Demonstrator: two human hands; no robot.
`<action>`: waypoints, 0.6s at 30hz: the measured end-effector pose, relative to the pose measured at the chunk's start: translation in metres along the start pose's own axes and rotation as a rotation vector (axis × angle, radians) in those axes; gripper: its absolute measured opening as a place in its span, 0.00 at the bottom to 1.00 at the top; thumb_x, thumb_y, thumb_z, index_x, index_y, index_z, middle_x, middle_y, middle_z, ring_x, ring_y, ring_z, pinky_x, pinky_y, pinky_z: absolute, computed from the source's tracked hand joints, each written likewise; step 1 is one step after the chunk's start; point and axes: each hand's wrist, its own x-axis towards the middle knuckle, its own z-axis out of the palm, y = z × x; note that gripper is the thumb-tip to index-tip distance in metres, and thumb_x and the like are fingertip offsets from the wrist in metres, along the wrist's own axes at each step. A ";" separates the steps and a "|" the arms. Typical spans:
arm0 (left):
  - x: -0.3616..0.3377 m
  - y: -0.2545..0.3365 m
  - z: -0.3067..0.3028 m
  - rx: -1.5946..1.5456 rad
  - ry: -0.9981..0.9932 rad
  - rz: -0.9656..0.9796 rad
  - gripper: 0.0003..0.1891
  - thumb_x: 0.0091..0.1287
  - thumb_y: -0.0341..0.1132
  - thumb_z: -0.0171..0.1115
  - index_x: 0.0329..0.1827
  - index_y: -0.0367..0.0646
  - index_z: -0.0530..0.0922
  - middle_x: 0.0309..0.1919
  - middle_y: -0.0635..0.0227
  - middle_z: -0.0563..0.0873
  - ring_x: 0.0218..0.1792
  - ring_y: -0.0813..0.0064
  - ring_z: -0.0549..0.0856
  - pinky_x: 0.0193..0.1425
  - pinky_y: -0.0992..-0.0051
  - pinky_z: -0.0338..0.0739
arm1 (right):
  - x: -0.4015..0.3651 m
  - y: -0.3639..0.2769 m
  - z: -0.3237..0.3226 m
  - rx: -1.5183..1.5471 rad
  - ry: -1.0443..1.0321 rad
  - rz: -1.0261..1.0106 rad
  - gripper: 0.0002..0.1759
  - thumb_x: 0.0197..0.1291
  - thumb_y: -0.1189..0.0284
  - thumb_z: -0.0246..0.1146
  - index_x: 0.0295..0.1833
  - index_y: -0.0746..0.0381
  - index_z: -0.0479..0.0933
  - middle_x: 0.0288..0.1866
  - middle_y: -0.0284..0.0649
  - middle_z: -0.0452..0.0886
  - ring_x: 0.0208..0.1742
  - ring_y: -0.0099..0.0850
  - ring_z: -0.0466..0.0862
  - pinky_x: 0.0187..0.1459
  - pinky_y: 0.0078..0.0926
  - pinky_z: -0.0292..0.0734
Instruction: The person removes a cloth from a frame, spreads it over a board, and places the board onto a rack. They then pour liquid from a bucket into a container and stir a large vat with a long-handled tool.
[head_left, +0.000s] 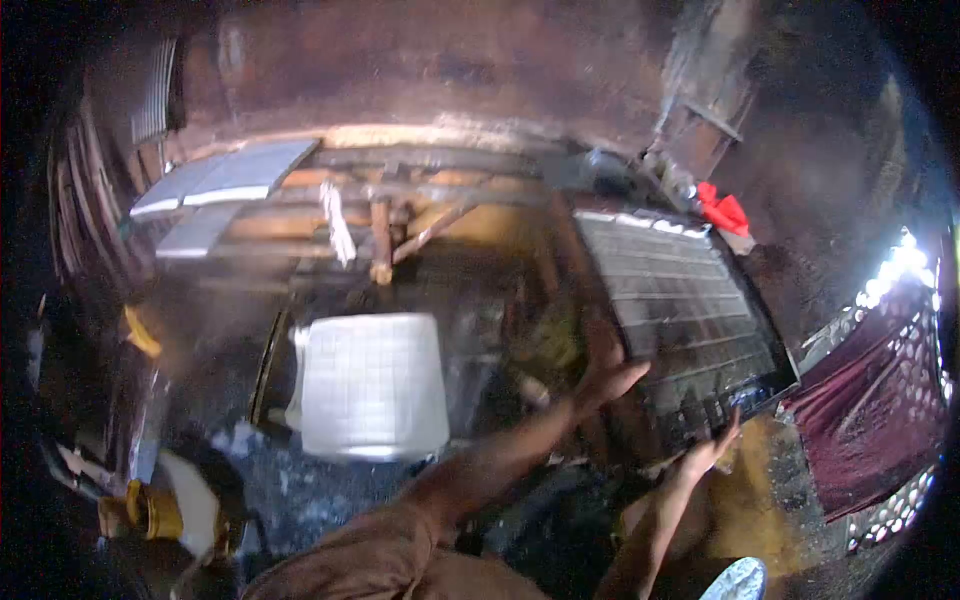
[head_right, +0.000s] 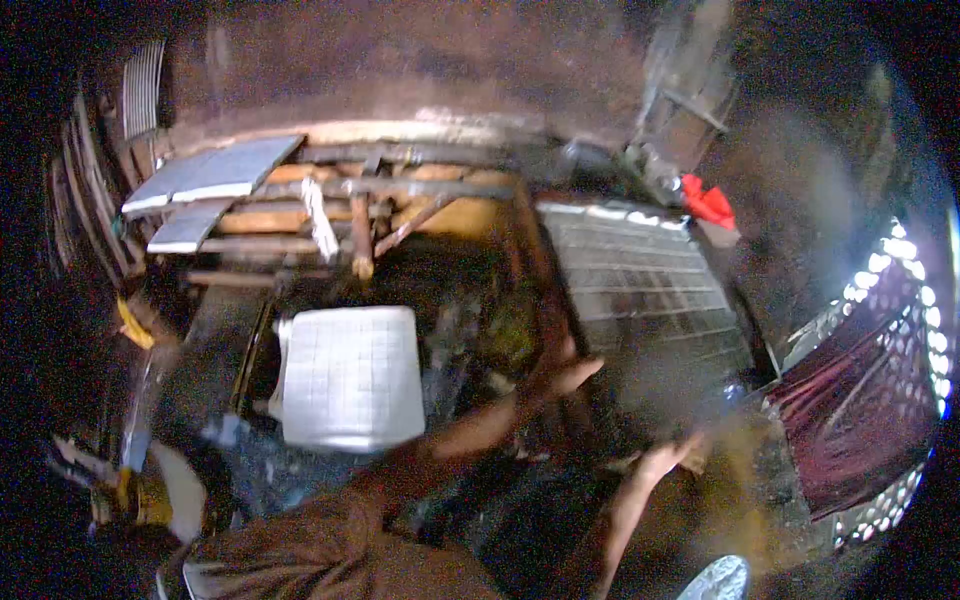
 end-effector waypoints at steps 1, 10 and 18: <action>-0.012 0.002 -0.011 0.003 0.011 -0.044 0.53 0.53 0.48 0.64 0.70 0.33 0.38 0.70 0.43 0.39 0.71 0.50 0.34 0.72 0.59 0.28 | 0.004 0.017 -0.007 -0.041 -0.001 0.078 0.27 0.60 0.68 0.48 0.66 0.58 0.61 0.68 0.44 0.57 0.65 0.42 0.62 0.64 0.41 0.60; -0.267 -0.182 -0.246 -0.093 -0.280 -0.550 0.19 0.67 0.38 0.52 0.59 0.43 0.69 0.56 0.56 0.74 0.56 0.68 0.75 0.60 0.72 0.70 | -0.042 0.075 -0.040 -0.550 -0.034 -0.126 0.24 0.62 0.55 0.51 0.59 0.58 0.63 0.56 0.43 0.64 0.55 0.38 0.65 0.53 0.39 0.63; -0.574 -0.243 -0.472 0.387 0.433 -1.645 0.20 0.58 0.49 0.57 0.45 0.44 0.78 0.43 0.60 0.83 0.47 0.63 0.81 0.50 0.65 0.76 | -0.319 0.116 0.091 -0.712 -1.239 0.597 0.14 0.61 0.61 0.54 0.44 0.59 0.67 0.37 0.36 0.69 0.36 0.30 0.68 0.36 0.31 0.65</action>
